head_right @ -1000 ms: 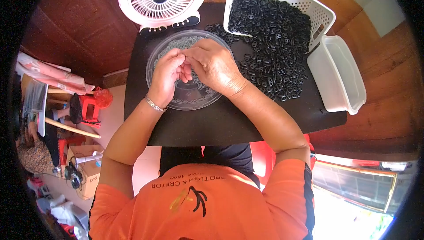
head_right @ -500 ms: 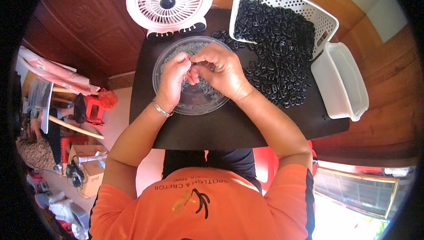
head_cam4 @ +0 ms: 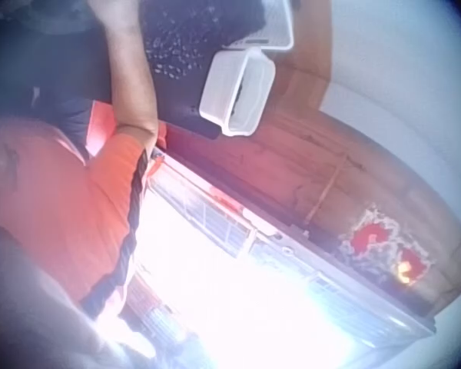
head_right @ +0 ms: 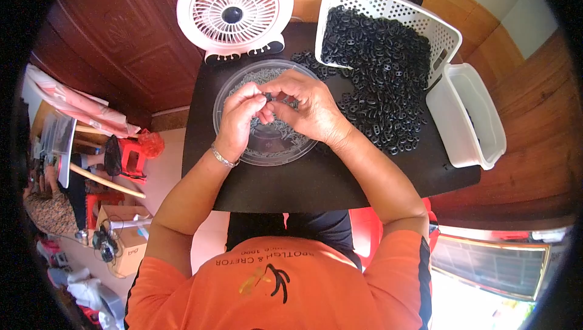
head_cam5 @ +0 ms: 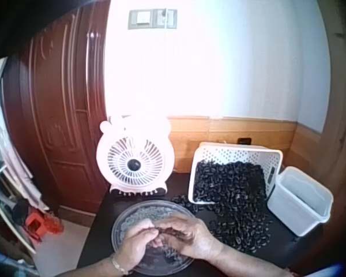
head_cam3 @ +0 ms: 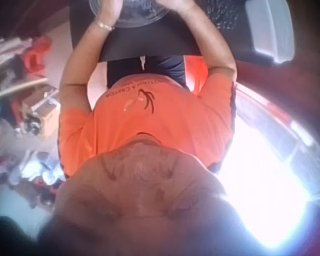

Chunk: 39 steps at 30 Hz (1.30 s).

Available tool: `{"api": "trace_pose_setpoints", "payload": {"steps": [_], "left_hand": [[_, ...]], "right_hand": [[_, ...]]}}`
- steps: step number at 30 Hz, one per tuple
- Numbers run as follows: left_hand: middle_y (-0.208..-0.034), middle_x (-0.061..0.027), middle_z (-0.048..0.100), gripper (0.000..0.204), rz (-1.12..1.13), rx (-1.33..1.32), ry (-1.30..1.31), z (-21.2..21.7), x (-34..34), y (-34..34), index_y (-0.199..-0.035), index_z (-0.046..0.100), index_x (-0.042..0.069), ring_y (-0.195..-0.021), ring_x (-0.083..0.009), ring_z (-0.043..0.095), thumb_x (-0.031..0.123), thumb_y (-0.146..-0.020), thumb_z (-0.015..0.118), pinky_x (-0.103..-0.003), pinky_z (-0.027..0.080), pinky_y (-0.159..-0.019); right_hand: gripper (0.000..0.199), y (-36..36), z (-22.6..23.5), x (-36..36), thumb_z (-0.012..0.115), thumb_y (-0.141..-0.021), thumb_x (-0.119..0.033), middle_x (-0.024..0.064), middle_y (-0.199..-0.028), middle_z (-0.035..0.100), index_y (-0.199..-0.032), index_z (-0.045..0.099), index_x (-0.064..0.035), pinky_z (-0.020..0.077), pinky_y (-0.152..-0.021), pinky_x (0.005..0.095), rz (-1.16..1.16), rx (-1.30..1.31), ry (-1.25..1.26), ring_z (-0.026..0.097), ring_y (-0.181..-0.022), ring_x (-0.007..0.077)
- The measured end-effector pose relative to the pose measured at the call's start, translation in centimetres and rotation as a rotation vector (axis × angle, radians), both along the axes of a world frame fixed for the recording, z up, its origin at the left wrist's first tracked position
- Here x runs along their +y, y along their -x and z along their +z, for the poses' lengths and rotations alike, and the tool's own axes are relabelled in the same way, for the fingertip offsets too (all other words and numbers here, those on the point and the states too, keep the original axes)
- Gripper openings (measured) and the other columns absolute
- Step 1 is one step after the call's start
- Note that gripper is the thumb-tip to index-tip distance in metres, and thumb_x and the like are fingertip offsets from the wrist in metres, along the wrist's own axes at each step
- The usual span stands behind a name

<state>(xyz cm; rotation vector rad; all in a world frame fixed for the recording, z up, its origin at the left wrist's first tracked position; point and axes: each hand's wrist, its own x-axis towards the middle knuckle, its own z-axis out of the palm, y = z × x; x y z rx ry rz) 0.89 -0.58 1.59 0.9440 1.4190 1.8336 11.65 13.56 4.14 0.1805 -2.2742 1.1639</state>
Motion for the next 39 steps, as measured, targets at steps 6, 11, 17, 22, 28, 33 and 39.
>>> {"api": "trace_pose_setpoints", "payload": {"steps": [6,11,17,22,28,33,39], "left_hand": [[-0.074,-0.0041,0.059,0.014,0.043,-0.017,-0.021,-0.7,0.1,0.0,-0.086,0.056,0.003,-0.066,-0.0117,0.057,0.016,-0.091,0.053,-0.024,0.045,-0.062],[-0.075,-0.0039,0.058,0.015,0.022,-0.041,-0.038,-0.5,0.4,-0.1,-0.087,0.055,0.003,-0.066,-0.0105,0.054,0.018,-0.090,0.055,-0.024,0.044,-0.062],[-0.075,-0.0036,0.057,0.014,0.032,-0.002,-0.012,-0.6,0.3,-0.1,-0.086,0.054,0.003,-0.066,-0.0108,0.055,0.016,-0.090,0.055,-0.024,0.044,-0.062],[-0.073,-0.0039,0.057,0.017,0.025,0.013,0.015,-0.4,0.1,0.5,-0.085,0.054,0.003,-0.065,-0.0108,0.055,0.019,-0.091,0.054,-0.024,0.044,-0.060],[-0.073,-0.0038,0.057,0.019,-0.120,-0.031,0.110,0.2,-0.4,1.9,-0.085,0.054,0.005,-0.065,-0.0131,0.057,0.022,-0.094,0.051,-0.025,0.045,-0.062],[-0.072,-0.0049,0.061,0.019,-0.083,-0.173,-0.007,-0.5,0.1,1.2,-0.082,0.055,0.005,-0.062,-0.0126,0.059,0.021,-0.092,0.052,-0.024,0.046,-0.057],[-0.079,-0.0077,0.065,0.019,-0.024,-0.194,-0.045,-0.7,0.4,-0.1,-0.092,0.057,0.003,-0.065,-0.0136,0.057,0.020,-0.094,0.051,-0.026,0.045,-0.064]], "right_hand": [[0.027,0.2,-0.7,-0.4,0.073,-0.072,0.009,0.0060,-0.090,0.063,-0.094,0.065,-0.0035,0.0521,-0.067,0.0263,-0.058,0.027,0.035,0.063,-0.077,0.0144],[0.024,0.3,-1.4,-0.3,0.075,-0.070,0.007,0.0060,-0.083,0.063,-0.086,0.061,-0.0033,0.0515,-0.065,0.0264,-0.172,0.125,-0.100,0.064,-0.072,0.0165],[0.017,0.3,-1.0,-0.9,0.075,-0.070,-0.005,0.0073,-0.075,0.062,-0.080,0.062,-0.0069,0.0504,-0.060,0.0350,-0.227,0.083,-0.082,0.064,-0.070,0.0279],[0.018,-0.1,-0.1,-0.9,0.075,-0.071,-0.007,0.0091,-0.078,0.063,-0.085,0.064,-0.0075,0.0523,-0.063,0.0362,-0.209,0.019,-0.084,0.065,-0.074,0.0292],[0.020,0.0,-0.1,-0.7,0.076,-0.071,-0.008,0.0099,-0.081,0.064,-0.088,0.065,-0.0067,0.0532,-0.065,0.0362,-0.167,0.083,-0.183,0.066,-0.075,0.0301],[0.018,0.3,-1.0,-1.3,0.075,-0.072,-0.011,0.0081,-0.077,0.062,-0.086,0.064,-0.0078,0.0520,-0.062,0.0368,-0.274,0.151,-0.257,0.064,-0.072,0.0299],[0.015,0.5,-1.3,-1.3,0.072,-0.074,-0.015,0.0080,-0.077,0.062,-0.084,0.064,-0.0072,0.0514,-0.061,0.0384,-0.364,0.166,-0.332,0.063,-0.072,0.0295]]}}
